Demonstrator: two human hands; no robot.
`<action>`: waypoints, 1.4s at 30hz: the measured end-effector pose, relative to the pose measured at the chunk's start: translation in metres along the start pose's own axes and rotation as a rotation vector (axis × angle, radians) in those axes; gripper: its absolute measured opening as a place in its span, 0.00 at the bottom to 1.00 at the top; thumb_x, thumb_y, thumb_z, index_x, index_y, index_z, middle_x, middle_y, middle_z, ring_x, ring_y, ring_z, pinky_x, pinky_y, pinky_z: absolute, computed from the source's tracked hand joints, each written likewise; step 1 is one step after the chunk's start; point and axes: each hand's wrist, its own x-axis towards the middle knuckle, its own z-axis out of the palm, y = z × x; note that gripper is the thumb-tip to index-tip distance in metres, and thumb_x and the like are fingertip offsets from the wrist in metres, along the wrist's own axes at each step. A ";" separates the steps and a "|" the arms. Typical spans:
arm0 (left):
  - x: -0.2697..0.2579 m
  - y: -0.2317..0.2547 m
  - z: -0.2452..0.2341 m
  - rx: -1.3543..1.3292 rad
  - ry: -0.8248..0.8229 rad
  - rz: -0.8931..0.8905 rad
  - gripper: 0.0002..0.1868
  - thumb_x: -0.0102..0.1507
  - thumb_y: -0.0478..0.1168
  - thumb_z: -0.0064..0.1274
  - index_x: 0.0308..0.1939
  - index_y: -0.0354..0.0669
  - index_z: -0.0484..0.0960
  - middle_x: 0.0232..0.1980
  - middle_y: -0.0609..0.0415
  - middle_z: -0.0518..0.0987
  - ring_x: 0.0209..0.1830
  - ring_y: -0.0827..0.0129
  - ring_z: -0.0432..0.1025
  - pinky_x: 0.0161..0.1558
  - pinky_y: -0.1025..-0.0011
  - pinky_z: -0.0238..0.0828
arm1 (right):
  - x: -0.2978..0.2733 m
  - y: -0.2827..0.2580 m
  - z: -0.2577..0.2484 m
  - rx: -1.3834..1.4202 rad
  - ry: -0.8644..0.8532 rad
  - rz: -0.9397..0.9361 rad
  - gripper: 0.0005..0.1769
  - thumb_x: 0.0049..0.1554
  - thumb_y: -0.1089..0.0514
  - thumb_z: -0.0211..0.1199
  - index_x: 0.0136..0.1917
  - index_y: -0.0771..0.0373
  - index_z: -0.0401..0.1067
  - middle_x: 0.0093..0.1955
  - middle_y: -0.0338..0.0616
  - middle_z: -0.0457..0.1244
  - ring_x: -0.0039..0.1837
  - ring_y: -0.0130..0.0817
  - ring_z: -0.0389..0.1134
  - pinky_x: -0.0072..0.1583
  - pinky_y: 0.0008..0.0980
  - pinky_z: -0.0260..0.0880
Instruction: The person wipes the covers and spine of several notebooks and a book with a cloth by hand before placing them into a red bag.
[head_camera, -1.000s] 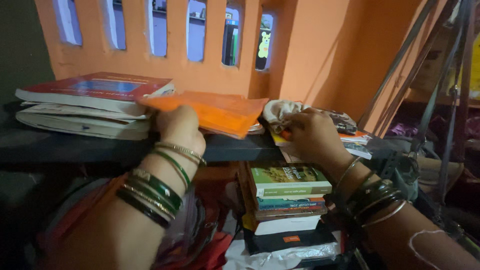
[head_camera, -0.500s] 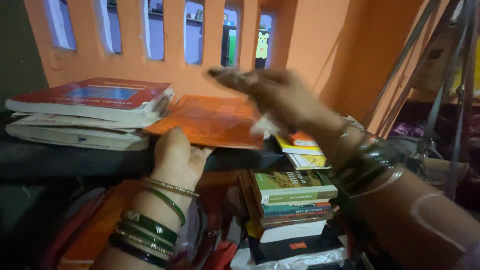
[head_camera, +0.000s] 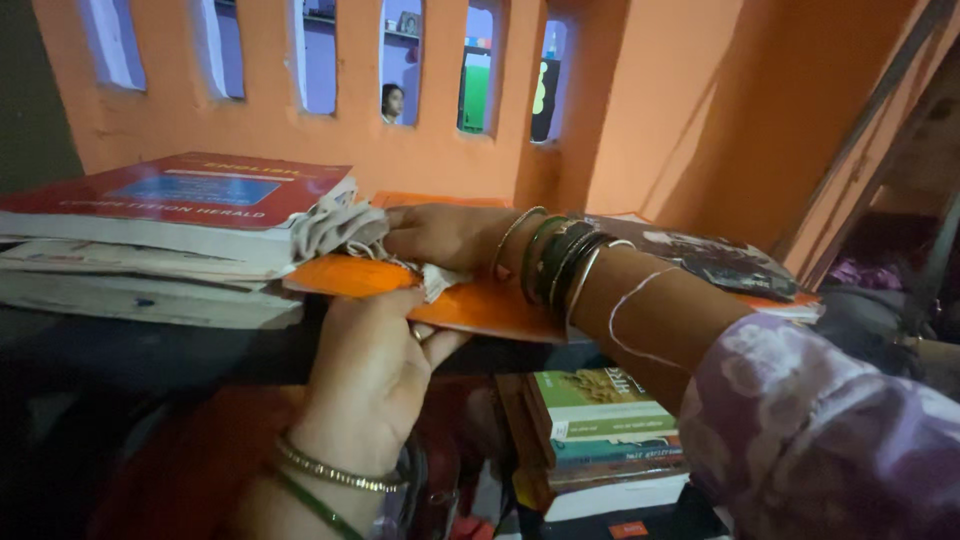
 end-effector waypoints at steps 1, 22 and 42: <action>-0.002 0.001 0.003 -0.001 0.000 0.000 0.20 0.63 0.29 0.41 0.59 0.44 0.71 0.57 0.48 0.78 0.56 0.56 0.77 0.53 0.47 0.80 | 0.004 0.008 -0.005 -0.174 0.029 -0.162 0.24 0.61 0.53 0.49 0.69 0.57 0.70 0.69 0.51 0.64 0.69 0.44 0.64 0.69 0.40 0.62; -0.006 -0.001 0.011 -0.075 0.025 0.137 0.29 0.57 0.22 0.36 0.61 0.46 0.68 0.61 0.45 0.76 0.58 0.49 0.76 0.51 0.40 0.80 | 0.016 0.092 -0.052 -1.054 0.009 0.212 0.22 0.64 0.45 0.49 0.60 0.62 0.72 0.59 0.56 0.68 0.62 0.55 0.69 0.63 0.50 0.68; 0.012 0.007 0.007 0.015 0.147 -0.002 0.24 0.62 0.25 0.35 0.58 0.54 0.69 0.52 0.55 0.75 0.50 0.60 0.74 0.48 0.44 0.73 | -0.142 -0.025 0.038 -1.041 0.459 -0.694 0.18 0.58 0.55 0.57 0.56 0.71 0.72 0.66 0.63 0.61 0.58 0.61 0.65 0.59 0.50 0.68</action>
